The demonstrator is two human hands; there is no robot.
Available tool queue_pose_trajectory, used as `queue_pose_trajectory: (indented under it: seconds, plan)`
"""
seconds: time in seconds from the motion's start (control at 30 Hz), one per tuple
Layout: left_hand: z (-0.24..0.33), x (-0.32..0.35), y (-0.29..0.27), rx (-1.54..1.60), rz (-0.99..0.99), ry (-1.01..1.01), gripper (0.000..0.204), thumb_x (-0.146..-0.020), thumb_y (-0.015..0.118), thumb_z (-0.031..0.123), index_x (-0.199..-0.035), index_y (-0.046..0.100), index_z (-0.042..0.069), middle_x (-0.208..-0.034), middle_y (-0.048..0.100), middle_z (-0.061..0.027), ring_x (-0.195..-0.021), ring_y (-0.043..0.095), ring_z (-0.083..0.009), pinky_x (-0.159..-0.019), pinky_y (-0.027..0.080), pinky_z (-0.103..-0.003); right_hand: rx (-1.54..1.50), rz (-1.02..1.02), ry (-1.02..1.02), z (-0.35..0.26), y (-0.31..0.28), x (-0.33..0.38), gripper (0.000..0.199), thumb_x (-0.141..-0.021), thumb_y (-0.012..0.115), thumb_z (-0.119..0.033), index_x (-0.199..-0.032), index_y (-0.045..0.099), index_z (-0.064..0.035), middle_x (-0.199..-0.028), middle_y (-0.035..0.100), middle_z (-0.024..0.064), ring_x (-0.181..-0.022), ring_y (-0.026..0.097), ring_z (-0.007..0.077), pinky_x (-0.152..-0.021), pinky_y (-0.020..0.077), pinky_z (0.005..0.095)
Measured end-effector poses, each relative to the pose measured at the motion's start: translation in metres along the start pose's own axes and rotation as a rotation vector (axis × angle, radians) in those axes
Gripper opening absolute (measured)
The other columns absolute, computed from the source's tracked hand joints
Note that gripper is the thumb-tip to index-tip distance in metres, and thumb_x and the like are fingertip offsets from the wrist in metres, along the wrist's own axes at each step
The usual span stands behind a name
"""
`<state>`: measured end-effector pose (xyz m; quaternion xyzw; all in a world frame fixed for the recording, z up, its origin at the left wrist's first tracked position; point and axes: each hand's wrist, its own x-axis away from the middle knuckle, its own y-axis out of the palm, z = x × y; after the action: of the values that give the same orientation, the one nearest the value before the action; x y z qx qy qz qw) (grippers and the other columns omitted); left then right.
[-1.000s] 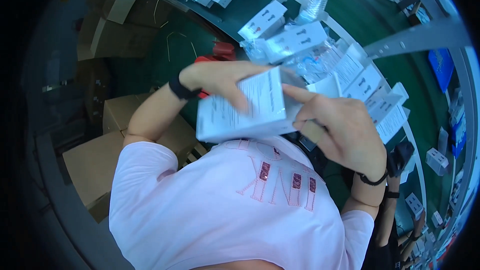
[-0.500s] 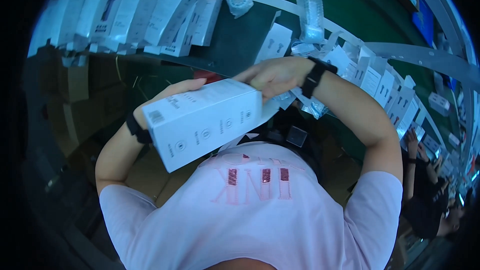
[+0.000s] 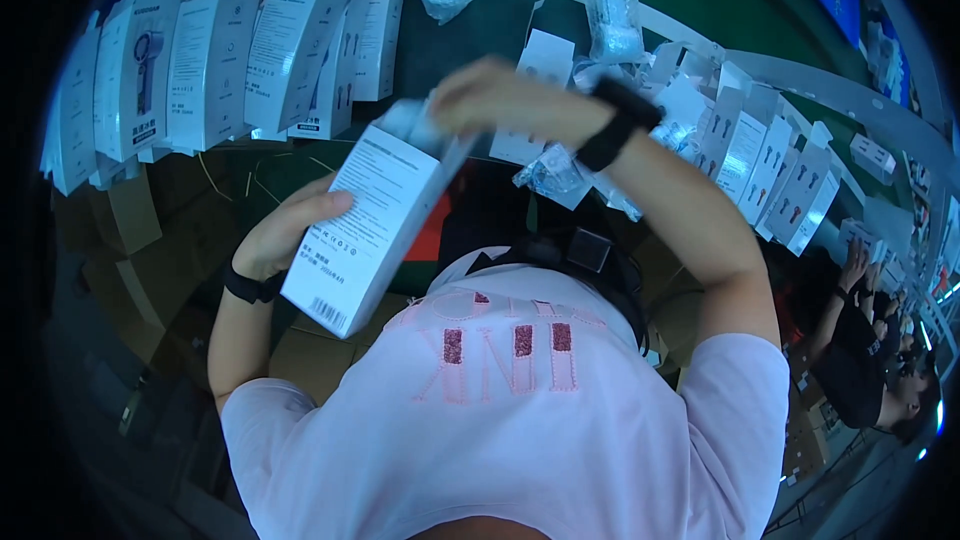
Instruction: Packaging small electronic devices into white cardboard boxes at a factory assembly line.
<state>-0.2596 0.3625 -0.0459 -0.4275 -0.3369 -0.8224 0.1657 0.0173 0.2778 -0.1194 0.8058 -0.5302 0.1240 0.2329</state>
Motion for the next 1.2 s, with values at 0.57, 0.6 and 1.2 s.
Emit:
queue_pose_trajectory:
  seconds: [0.57, 0.6, 1.2]
  plan:
    - [-0.062, -0.188, -0.041, -0.589, 0.653, 0.492, 0.073, -0.091, 0.059, 0.042, -0.141, 0.035, -0.006, -0.129, 0.049, -0.0258, -0.118, 0.051, -0.0336, -0.098, 0.041, -0.037, 1.114, 0.940, 0.300, 0.017, -0.156, 0.015, 0.069, -0.078, 0.075, -0.040, -0.123, 0.054, 0.0084, -0.091, 0.067, 0.0273, -0.080, 0.067, 0.0360, -0.072, 0.0536, 0.0383]
    - [-0.061, -0.181, -0.034, -0.684, 0.769, 0.583, 0.071, -0.090, 0.062, 0.037, -0.140, 0.037, -0.006, -0.130, 0.048, -0.0263, -0.119, 0.049, -0.0364, -0.100, 0.040, -0.039, 1.088, 1.108, 0.332, 0.017, -0.168, 0.007, 0.097, -0.070, 0.078, -0.050, -0.137, 0.037, 0.0085, -0.103, 0.065, 0.0277, -0.095, 0.065, 0.0399, -0.080, 0.0529, 0.0400]
    - [0.071, -0.135, 0.142, -0.261, 0.252, 1.437, 0.082, -0.068, 0.084, 0.017, -0.136, 0.041, 0.002, -0.129, 0.051, -0.0158, -0.115, 0.054, -0.0289, -0.099, 0.041, -0.039, 0.769, 1.214, -0.595, -0.145, 0.005, 0.141, 0.058, -0.070, 0.084, -0.020, -0.116, 0.054, -0.0017, -0.116, 0.061, 0.0122, -0.096, 0.061, 0.0171, -0.076, 0.0512, 0.0280]
